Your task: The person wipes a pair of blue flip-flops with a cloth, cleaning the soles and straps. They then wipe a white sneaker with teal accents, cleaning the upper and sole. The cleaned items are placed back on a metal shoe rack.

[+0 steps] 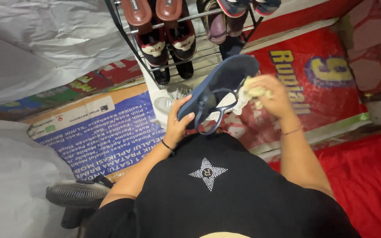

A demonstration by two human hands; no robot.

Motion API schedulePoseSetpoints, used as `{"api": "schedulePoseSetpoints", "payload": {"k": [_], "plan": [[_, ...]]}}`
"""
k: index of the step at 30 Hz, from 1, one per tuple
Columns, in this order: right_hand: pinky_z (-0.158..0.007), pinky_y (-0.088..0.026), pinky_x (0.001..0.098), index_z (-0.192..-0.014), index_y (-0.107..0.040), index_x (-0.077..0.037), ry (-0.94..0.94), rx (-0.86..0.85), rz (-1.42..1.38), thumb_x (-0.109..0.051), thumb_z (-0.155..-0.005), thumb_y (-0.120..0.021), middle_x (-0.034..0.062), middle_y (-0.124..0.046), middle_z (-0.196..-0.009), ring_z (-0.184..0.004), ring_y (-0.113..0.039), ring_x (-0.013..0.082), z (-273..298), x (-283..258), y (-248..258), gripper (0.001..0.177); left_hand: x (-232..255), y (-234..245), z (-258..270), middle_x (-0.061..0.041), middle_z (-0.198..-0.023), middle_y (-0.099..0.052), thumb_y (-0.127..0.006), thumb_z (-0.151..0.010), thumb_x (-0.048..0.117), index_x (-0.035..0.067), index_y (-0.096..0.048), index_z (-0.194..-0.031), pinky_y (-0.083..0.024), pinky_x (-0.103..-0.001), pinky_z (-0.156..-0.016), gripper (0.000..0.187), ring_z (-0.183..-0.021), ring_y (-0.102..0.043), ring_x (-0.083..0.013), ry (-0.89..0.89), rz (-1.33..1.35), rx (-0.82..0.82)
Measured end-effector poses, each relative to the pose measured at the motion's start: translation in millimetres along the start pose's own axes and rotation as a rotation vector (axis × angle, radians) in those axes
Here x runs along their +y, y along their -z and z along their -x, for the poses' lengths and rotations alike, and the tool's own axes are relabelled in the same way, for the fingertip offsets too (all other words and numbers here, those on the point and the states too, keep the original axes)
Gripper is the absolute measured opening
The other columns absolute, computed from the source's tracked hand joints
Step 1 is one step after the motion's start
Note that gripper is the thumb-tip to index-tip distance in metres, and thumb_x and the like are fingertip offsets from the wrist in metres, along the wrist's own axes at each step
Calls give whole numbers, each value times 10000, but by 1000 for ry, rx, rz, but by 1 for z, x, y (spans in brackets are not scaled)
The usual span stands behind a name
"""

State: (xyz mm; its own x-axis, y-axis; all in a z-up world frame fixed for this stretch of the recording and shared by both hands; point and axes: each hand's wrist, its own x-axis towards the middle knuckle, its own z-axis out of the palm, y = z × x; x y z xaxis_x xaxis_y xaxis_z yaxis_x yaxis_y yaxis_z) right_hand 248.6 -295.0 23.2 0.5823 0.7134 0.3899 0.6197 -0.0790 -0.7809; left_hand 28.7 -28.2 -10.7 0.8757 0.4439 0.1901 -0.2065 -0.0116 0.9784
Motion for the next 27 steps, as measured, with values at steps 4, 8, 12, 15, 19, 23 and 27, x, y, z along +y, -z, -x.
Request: {"api": "schedulePoseSetpoints", "payload": {"k": [4,8,12,15,19,23,27], "plan": [[-987,-514,485,-1169,-773,-86,61,359,403,-6,-815,-704,162,-656,-1164,-1090,-652,393,-14,-2,11,369,-2,2,2,-106,-1166,-552,-773,-851,296,149,-641,-1406,-395,-377,-1049,590,-1119,-531,-226,-63,-76,-29],[-1050,-501,400,-1191,-781,-167,92,202,377,-14,-740,-712,97,-655,-1204,-1179,-652,324,-26,-25,-33,481,8,-1,6,-143,-1203,-513,-743,-882,329,132,-626,-1404,-360,-421,-1084,570,-1172,-504,-277,-89,-94,-47],[-1015,-526,464,-1127,-787,-175,120,-108,179,21,-754,-667,131,-727,-1137,-1094,-695,379,-36,-59,-32,438,5,14,4,-132,-1206,-519,-727,-897,329,125,-620,-1403,-357,-399,-1073,556,-1166,-505,-239,-97,-73,-11],[-1049,-463,572,-1180,-737,-49,91,-93,59,19,-714,-649,270,-688,-1221,-1197,-616,512,-39,-30,-6,480,3,14,10,-146,-1183,-523,-733,-886,338,96,-630,-1384,-364,-408,-1063,563,-1155,-510,-274,-115,-69,-19],[-1050,-504,442,-1204,-765,-213,94,20,364,-15,-741,-662,89,-677,-1252,-1185,-657,332,-46,-52,-22,515,10,5,7,-142,-1176,-534,-717,-898,323,99,-621,-1395,-359,-391,-1052,554,-1134,-499,-234,-94,13,48],[-992,-507,475,-1176,-763,-117,85,62,73,-68,-787,-668,156,-700,-1153,-1132,-665,382,-47,-49,-24,403,13,1,4,-131,-1181,-532,-725,-910,311,140,-624,-1407,-354,-372,-1065,536,-1137,-512,-237,-92,-41,106],[-937,-517,522,-1129,-712,40,315,459,235,-253,-999,-651,267,-661,-1114,-1010,-634,448,-18,-64,-17,325,22,-14,-4,-122,-1173,-535,-733,-911,304,149,-626,-1405,-360,-375,-1070,528,-1127,-518,-237,-106,-82,171]]}}
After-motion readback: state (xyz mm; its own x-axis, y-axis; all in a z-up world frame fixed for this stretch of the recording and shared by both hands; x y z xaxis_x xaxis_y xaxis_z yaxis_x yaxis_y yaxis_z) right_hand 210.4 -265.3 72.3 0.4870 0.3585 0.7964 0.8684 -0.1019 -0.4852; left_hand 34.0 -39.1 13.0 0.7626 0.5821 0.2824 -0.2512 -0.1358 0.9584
